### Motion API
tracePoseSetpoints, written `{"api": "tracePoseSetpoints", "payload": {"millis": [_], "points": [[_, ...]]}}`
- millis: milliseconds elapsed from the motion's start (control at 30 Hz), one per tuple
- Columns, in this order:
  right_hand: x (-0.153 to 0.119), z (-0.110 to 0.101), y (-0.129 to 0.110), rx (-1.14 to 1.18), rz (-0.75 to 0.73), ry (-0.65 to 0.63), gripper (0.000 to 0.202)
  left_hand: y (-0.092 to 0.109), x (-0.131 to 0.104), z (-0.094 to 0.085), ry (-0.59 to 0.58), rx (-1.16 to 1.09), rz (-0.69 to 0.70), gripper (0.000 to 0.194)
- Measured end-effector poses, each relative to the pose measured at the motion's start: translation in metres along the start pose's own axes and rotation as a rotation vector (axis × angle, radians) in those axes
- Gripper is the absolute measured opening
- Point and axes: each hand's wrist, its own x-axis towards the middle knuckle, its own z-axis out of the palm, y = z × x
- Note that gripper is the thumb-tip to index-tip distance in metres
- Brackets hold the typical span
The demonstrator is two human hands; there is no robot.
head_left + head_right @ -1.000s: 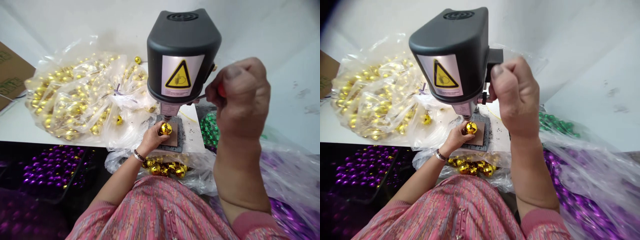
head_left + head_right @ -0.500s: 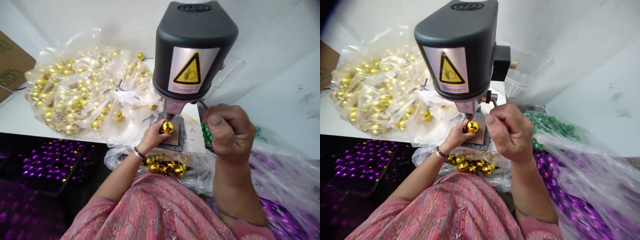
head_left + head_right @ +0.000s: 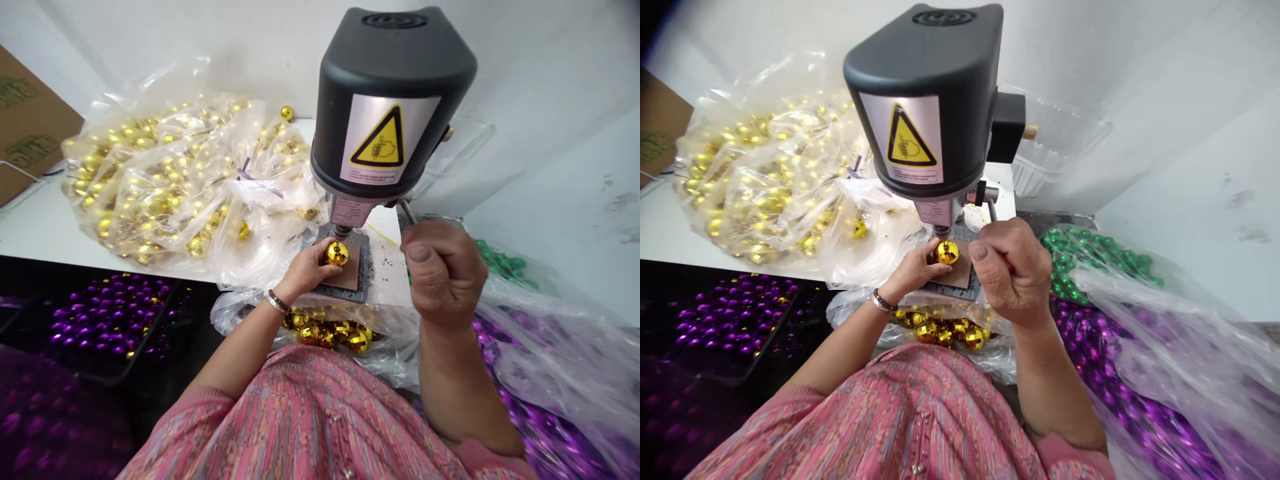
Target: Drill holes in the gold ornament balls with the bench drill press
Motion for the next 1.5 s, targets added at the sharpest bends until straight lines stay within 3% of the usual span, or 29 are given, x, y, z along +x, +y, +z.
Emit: {"api": "tracePoseSetpoints", "payload": {"millis": [333,700,800,1033,1167,1333,1400,1500], "points": [[-0.01,0.008,0.007,-0.041,-0.067,0.059,0.006,-0.016,0.006,0.006,-0.043,-0.148,0.041,0.067],[-0.031,0.017,0.021,-0.017,-0.071,0.095,0.009,-0.013,0.005,0.002,-0.047,-0.113,0.026,0.066],[-0.014,0.015,0.011,0.022,-0.023,0.139,0.017,-0.012,0.004,0.003,-0.044,-0.107,0.008,0.067],[0.049,0.018,-0.01,0.099,0.242,0.297,0.042,-0.016,-0.005,0.004,-0.001,-0.126,0.036,0.067],[0.052,0.022,-0.012,0.138,0.284,0.319,0.042,-0.02,-0.019,-0.001,-0.034,-0.183,0.101,0.066],[0.048,0.024,-0.013,0.166,0.298,0.34,0.046,-0.027,-0.045,-0.027,-0.218,-0.147,0.206,0.071],[0.048,0.025,-0.013,0.177,0.304,0.358,0.047,-0.032,-0.048,-0.044,-0.117,-0.131,0.154,0.06],[0.049,0.026,-0.012,0.21,0.294,0.393,0.048,-0.047,-0.039,-0.073,0.324,0.0,-0.07,0.039]]}}
